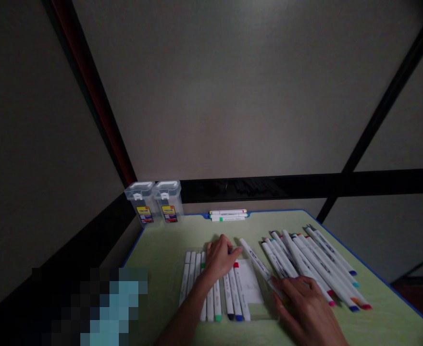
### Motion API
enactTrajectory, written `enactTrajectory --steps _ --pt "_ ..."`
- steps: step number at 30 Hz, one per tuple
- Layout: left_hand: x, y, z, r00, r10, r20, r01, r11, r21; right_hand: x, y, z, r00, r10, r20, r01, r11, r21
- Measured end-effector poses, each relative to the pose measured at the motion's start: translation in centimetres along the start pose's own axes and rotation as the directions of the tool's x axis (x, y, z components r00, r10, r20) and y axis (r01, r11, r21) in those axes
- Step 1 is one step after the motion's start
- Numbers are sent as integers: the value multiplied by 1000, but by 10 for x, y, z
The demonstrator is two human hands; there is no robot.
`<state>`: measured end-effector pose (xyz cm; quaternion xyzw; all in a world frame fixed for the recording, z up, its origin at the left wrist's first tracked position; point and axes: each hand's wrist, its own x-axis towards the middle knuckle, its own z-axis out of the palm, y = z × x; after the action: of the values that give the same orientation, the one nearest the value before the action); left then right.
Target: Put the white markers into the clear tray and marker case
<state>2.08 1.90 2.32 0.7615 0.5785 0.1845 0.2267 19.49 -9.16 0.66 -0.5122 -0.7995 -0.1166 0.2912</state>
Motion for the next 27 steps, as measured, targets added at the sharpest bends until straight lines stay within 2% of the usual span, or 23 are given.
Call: enactTrajectory --steps 5,9,18,27 --pt "2 -2 0 1000 1 0 -1 1000 5 -2 5 1 997 71 -19 -71 997 -34" --pt "2 -4 0 1000 1 -15 -1 1000 -4 -2 10 -2 992 129 8 -129 990 -50" --pt "3 -5 -1 1000 5 -23 -6 1000 -19 -5 21 -6 984 177 3 -176 981 -79" --pt "2 -3 -1 1000 11 -24 -11 1000 -11 -9 21 3 964 219 153 -194 968 -158"
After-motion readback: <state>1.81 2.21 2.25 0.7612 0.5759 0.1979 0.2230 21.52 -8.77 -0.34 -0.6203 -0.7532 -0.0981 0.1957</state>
